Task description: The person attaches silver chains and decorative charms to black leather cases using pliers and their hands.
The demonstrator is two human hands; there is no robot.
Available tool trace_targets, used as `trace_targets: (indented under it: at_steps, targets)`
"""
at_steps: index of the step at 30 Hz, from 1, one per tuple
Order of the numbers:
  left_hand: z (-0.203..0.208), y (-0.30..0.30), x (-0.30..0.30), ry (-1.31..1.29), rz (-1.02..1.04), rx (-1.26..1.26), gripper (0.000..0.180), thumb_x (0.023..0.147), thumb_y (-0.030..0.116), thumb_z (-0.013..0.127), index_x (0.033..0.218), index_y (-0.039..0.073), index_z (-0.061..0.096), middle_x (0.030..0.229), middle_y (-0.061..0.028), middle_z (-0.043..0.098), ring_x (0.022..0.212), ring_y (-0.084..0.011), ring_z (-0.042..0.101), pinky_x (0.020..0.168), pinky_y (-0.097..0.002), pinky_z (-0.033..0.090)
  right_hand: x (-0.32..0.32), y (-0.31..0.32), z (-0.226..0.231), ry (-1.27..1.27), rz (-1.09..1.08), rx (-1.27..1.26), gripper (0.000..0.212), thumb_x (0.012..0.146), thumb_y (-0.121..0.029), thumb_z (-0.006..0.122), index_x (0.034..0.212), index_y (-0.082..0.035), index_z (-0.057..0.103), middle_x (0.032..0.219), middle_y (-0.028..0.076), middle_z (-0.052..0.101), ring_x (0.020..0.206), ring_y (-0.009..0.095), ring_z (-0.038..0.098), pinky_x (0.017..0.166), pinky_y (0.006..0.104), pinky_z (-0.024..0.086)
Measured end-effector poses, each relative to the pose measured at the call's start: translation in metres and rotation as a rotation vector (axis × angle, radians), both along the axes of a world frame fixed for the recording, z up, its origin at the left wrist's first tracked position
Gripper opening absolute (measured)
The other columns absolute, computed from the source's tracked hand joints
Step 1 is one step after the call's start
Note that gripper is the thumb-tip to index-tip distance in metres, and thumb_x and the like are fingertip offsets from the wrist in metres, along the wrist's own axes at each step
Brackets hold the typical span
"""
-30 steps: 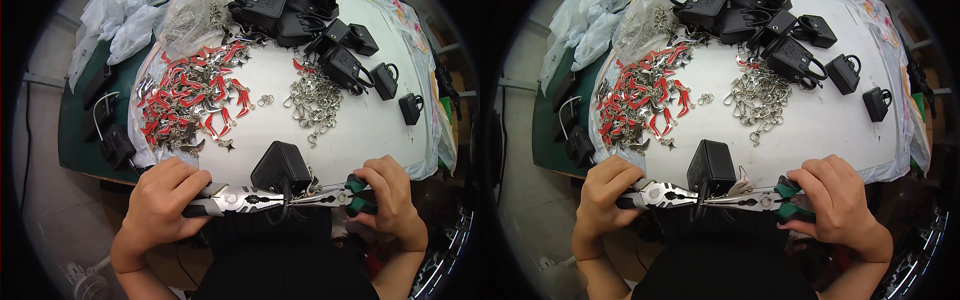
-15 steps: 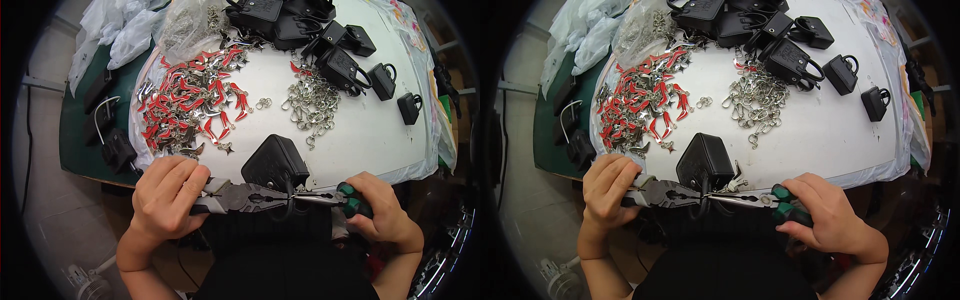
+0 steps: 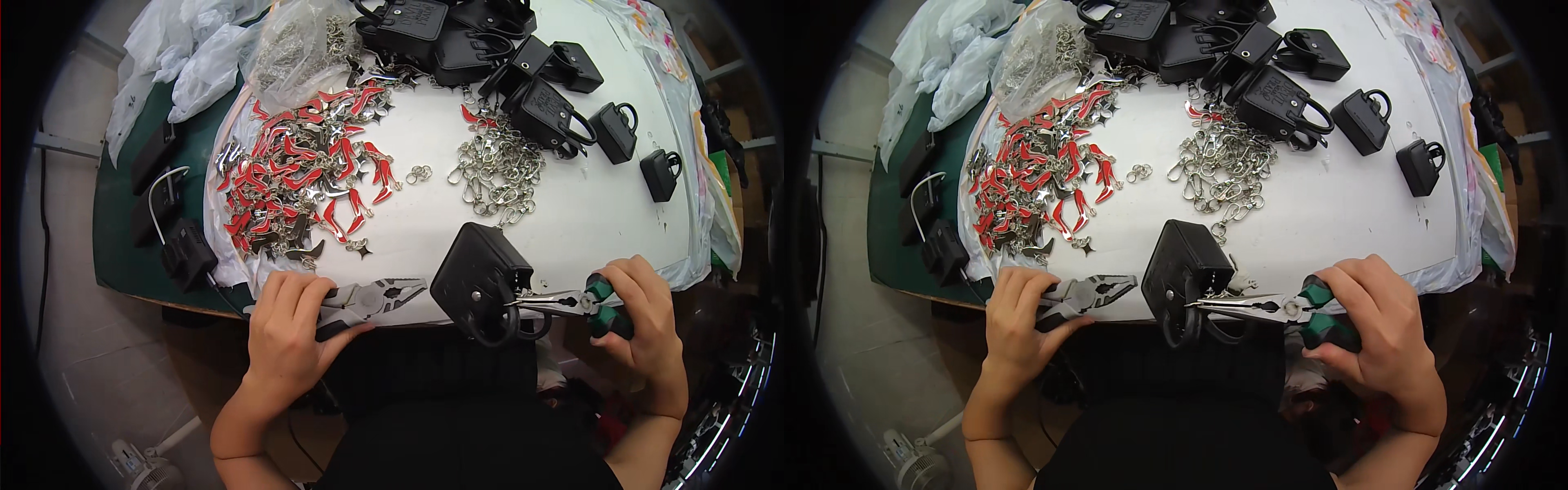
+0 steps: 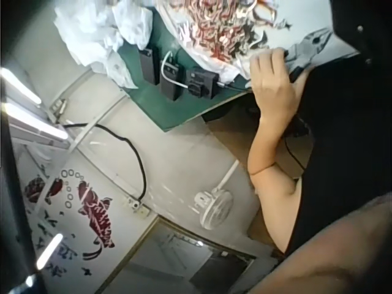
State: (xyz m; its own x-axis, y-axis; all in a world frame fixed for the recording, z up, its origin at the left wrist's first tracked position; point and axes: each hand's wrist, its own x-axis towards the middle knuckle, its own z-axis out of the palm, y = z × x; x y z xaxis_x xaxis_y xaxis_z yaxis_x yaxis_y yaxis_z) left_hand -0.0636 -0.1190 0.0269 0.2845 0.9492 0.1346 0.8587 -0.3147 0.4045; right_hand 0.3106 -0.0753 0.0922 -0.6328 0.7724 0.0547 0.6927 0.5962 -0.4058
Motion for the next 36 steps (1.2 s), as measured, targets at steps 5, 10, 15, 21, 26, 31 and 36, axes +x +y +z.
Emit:
trace_targets:
  at_steps: [5, 10, 15, 21, 26, 31, 36]
  targets:
    - [-0.022, -0.005, 0.011, 0.076, -0.012, 0.066, 0.058, 0.061, 0.032, 0.088, 0.104, 0.002, 0.061, 0.103, -0.0112, 0.054, 0.096, -0.0323, 0.052, 0.081, -0.0438, 0.046, 0.005, 0.004, 0.002, -0.012, 0.023, 0.054, 0.065, 0.075, -0.048, 0.073, 0.113, 0.003, 0.059, 0.098, 0.017, 0.062, 0.076, 0.033, 0.057, 0.066, 0.0401, 0.047]
    - [-0.007, 0.02, 0.034, -0.381, -0.117, -0.002, 0.073, 0.059, 0.031, 0.089, 0.121, 0.005, 0.059, 0.115, -0.013, 0.055, 0.104, -0.0352, 0.054, 0.087, -0.0442, 0.046, -0.002, 0.004, 0.003, 0.063, 0.048, -0.096, 0.063, 0.076, -0.046, 0.074, 0.114, 0.003, 0.059, 0.097, 0.017, 0.061, 0.078, 0.032, 0.058, 0.067, 0.0394, 0.048]
    - [-0.013, 0.04, 0.064, -0.727, -0.472, -0.202, 0.084, 0.064, 0.015, 0.086, 0.138, 0.004, 0.048, 0.132, -0.0158, 0.053, 0.12, -0.0335, 0.055, 0.099, -0.0398, 0.046, -0.005, 0.011, -0.01, 0.301, 0.049, -0.451, 0.053, 0.079, -0.03, 0.074, 0.117, 0.003, 0.058, 0.102, 0.016, 0.06, 0.084, 0.031, 0.058, 0.075, 0.0363, 0.048]
    - [-0.007, 0.042, 0.06, -1.0, -0.441, -0.555, 0.082, 0.061, 0.012, 0.084, 0.135, -0.001, 0.051, 0.126, -0.0145, 0.061, 0.113, -0.0234, 0.061, 0.098, -0.0339, 0.045, 0.038, 0.027, -0.068, -0.008, -0.448, 0.085, 0.049, 0.085, -0.018, 0.067, 0.128, 0.001, 0.052, 0.123, 0.019, 0.055, 0.115, 0.038, 0.052, 0.101, 0.042, 0.038]
    - [-0.003, 0.042, 0.059, -0.99, -0.453, -0.656, 0.082, 0.061, 0.013, 0.085, 0.135, -0.002, 0.052, 0.132, -0.0158, 0.059, 0.116, -0.0241, 0.061, 0.101, -0.0348, 0.044, 0.022, 0.031, -0.069, -0.378, -0.366, 0.339, 0.057, 0.082, -0.021, 0.072, 0.133, -0.002, 0.053, 0.134, 0.016, 0.053, 0.125, 0.035, 0.048, 0.11, 0.0533, 0.026]
    - [0.001, 0.04, 0.056, -0.937, -0.465, -0.636, 0.085, 0.06, 0.015, 0.086, 0.136, -0.002, 0.051, 0.127, -0.0145, 0.062, 0.113, -0.0235, 0.062, 0.099, -0.0342, 0.045, -0.065, 0.034, -0.025, 0.349, 0.067, -0.005, 0.039, 0.078, -0.021, 0.078, 0.113, -0.005, 0.069, 0.119, 0.011, 0.065, 0.113, 0.029, 0.058, 0.102, 0.0453, 0.038]
    - [0.011, 0.036, 0.049, -0.921, -0.471, -0.63, 0.079, 0.065, 0.015, 0.084, 0.135, 0.0, 0.051, 0.119, -0.0145, 0.062, 0.108, -0.0276, 0.061, 0.095, -0.0361, 0.047, -0.094, 0.045, -0.051, 0.786, 0.147, -0.462, 0.019, 0.076, -0.012, 0.081, 0.093, -0.006, 0.075, 0.105, 0.008, 0.069, 0.096, 0.022, 0.062, 0.085, 0.034, 0.046]
